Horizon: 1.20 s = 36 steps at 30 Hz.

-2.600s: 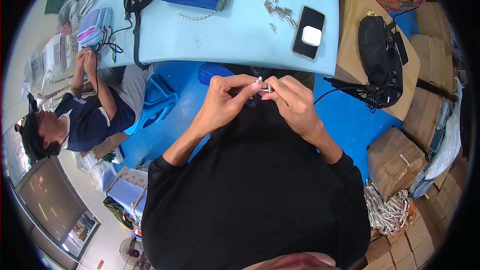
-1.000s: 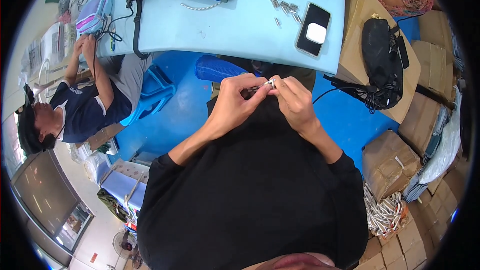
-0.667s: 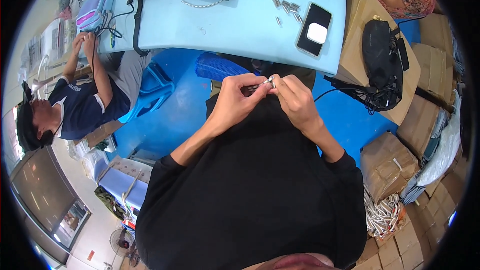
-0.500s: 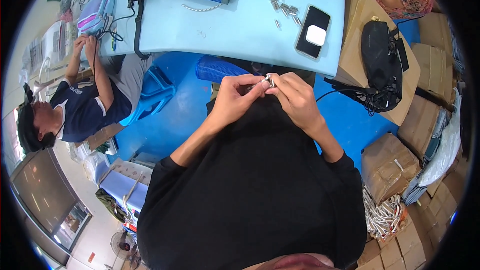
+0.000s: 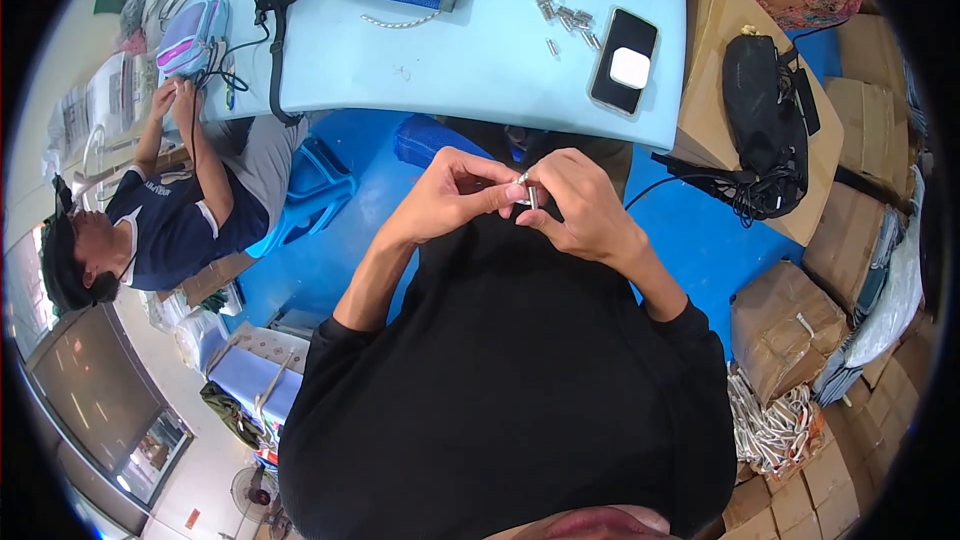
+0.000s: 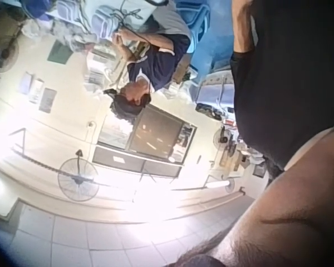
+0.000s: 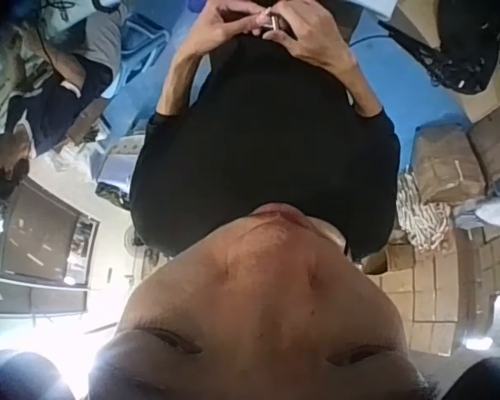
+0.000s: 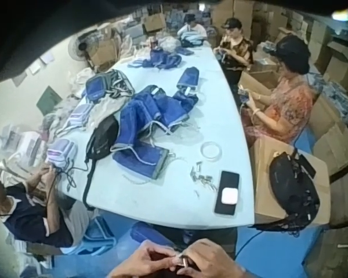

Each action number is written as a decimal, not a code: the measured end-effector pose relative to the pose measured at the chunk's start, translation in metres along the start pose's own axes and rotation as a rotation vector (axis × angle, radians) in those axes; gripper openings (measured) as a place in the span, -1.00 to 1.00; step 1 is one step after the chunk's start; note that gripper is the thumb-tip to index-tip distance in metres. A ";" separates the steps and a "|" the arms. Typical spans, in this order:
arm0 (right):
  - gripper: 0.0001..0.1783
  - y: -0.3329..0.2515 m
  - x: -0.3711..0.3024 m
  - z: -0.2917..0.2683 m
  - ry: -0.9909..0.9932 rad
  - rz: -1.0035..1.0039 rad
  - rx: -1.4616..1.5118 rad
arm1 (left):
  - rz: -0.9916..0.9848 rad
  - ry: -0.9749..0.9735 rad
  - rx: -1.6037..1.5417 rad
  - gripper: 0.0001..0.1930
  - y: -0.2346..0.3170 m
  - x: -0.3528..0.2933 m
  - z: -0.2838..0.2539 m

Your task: Assembling hardware and attaching tags to leather strap components in a workshop.

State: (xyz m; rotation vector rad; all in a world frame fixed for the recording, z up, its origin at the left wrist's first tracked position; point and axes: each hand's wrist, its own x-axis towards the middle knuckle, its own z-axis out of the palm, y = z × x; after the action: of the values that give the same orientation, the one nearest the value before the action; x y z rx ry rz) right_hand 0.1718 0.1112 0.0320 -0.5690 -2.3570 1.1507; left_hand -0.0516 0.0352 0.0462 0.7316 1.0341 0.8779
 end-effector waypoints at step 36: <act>-0.64 -0.020 -0.046 0.048 -0.006 -0.075 0.189 | -0.070 -0.158 0.467 -0.87 0.007 -0.042 0.011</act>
State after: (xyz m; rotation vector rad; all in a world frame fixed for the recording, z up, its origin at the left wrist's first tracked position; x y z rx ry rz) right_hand 0.1785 0.0452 0.0116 -0.4087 -2.2229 1.3233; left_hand -0.0536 0.0002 0.0737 1.1294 1.1270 0.5092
